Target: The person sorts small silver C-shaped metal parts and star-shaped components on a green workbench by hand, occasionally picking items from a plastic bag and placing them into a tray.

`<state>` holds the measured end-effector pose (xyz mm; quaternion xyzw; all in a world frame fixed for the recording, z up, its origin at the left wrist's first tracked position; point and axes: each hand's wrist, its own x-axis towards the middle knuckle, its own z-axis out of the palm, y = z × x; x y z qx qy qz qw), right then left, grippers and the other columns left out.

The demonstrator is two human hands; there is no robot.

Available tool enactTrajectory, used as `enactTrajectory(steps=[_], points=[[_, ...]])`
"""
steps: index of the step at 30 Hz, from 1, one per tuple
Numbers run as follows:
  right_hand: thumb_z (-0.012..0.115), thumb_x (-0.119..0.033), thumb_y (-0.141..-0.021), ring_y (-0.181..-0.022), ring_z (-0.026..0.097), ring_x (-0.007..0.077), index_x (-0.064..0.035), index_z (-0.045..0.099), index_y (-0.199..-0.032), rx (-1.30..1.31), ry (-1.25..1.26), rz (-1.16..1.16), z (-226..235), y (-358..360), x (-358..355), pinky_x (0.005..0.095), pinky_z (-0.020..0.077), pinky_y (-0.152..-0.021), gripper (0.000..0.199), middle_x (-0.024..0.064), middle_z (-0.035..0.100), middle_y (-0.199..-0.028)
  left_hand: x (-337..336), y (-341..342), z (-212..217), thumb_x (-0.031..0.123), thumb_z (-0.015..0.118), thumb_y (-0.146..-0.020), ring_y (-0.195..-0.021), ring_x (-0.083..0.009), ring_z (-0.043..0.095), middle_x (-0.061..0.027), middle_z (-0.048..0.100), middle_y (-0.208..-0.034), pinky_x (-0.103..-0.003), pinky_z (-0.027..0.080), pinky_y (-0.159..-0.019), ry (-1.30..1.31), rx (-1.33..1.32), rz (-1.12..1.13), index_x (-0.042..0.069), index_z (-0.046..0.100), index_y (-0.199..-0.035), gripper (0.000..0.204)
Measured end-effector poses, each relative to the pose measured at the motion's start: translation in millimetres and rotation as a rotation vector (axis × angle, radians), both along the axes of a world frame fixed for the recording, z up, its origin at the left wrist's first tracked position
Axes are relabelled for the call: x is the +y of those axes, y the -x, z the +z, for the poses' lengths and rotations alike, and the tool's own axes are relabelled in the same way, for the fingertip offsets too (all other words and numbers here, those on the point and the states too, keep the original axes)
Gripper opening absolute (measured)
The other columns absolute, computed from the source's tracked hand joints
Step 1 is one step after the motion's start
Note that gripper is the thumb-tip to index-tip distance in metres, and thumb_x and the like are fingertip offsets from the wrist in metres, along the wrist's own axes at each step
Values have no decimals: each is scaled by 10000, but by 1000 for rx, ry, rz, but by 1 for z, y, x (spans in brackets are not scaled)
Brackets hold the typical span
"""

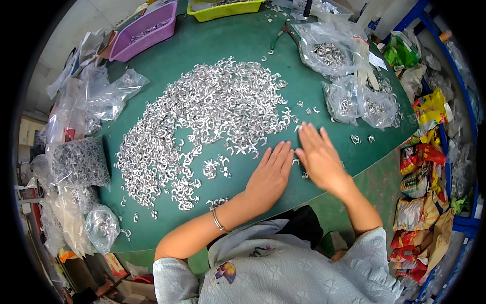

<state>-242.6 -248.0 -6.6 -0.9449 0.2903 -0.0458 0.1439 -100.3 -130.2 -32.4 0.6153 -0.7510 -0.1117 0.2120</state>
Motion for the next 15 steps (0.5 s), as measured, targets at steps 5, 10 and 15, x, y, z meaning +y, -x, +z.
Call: enactTrajectory(steps=[5,10,15], points=[[486,-196,-954,-1316,393,396,119,462,-1277,-22,-85,225,8,3,47,478,262,-1118,451,289,442,-1369,11,-13,3,-81,514,-725,-1365,-396,311,-246,323,-1457,-481,274,-1124,3,169,104,-82,376,-1355,646],[522,-15,-837,-1210,509,391,119,527,-1203,-158,115,-91,10,-6,-24,459,391,-1037,390,281,528,-1278,13,-2,5,-42,531,-752,-1358,-417,299,-200,308,-1479,-528,287,-1103,-31,38,-45,-34,426,-1347,604],[529,-24,-796,-1204,521,362,127,510,-1236,175,515,-103,-27,-6,-36,436,366,-1062,466,259,517,-1314,9,-10,-5,-25,520,-767,-1341,-395,336,-200,366,-1438,-494,313,-1099,0,38,-178,-61,438,-1321,561]])
